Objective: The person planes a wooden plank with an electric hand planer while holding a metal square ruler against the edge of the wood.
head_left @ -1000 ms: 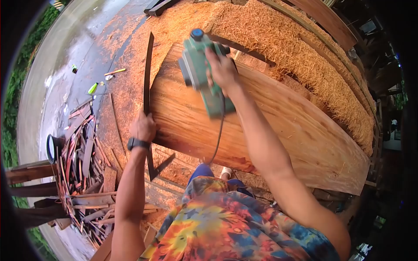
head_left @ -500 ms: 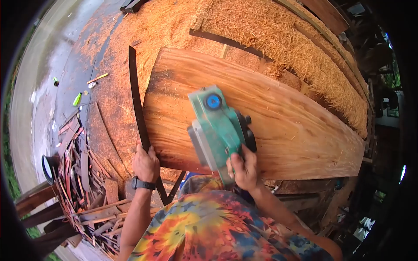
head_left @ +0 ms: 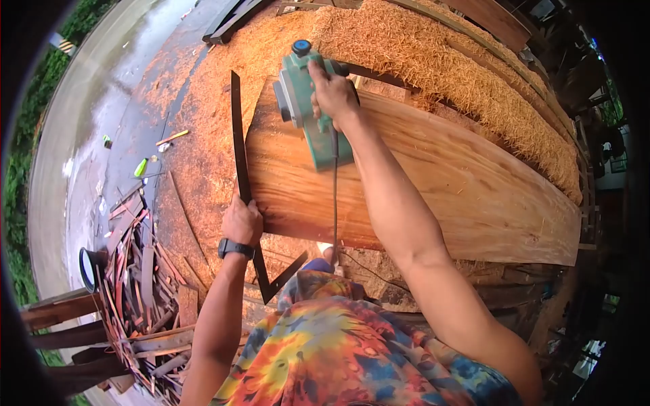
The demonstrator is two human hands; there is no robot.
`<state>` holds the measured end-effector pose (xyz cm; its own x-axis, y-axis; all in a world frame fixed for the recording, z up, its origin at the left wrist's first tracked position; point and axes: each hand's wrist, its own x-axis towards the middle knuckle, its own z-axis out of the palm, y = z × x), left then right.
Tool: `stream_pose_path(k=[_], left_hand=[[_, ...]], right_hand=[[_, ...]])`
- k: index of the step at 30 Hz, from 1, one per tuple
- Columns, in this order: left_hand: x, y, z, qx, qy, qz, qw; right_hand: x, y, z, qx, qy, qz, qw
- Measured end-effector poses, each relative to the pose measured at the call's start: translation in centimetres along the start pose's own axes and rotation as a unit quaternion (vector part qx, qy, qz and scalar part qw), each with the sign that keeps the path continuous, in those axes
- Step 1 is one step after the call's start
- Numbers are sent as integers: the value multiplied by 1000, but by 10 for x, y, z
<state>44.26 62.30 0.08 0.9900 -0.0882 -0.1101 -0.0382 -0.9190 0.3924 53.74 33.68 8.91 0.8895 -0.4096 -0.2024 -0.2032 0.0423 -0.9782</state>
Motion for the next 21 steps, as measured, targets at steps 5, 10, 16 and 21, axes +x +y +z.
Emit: stream_pose_path(k=[5, 10, 16, 21], left_hand=[[5, -6, 3, -8, -4, 13, 1000], [5, -8, 2, -23, -2, 35, 999], [8, -8, 3, -16, 1, 49, 999], [7, -8, 2, -25, 5, 63, 998]], right_hand=[[-116, 22, -12, -41, 51, -14, 998], [-252, 65, -19, 7, 72, 6, 997], [-269, 67, -14, 41, 94, 13, 995], [-188, 55, -13, -19, 110, -12, 994]])
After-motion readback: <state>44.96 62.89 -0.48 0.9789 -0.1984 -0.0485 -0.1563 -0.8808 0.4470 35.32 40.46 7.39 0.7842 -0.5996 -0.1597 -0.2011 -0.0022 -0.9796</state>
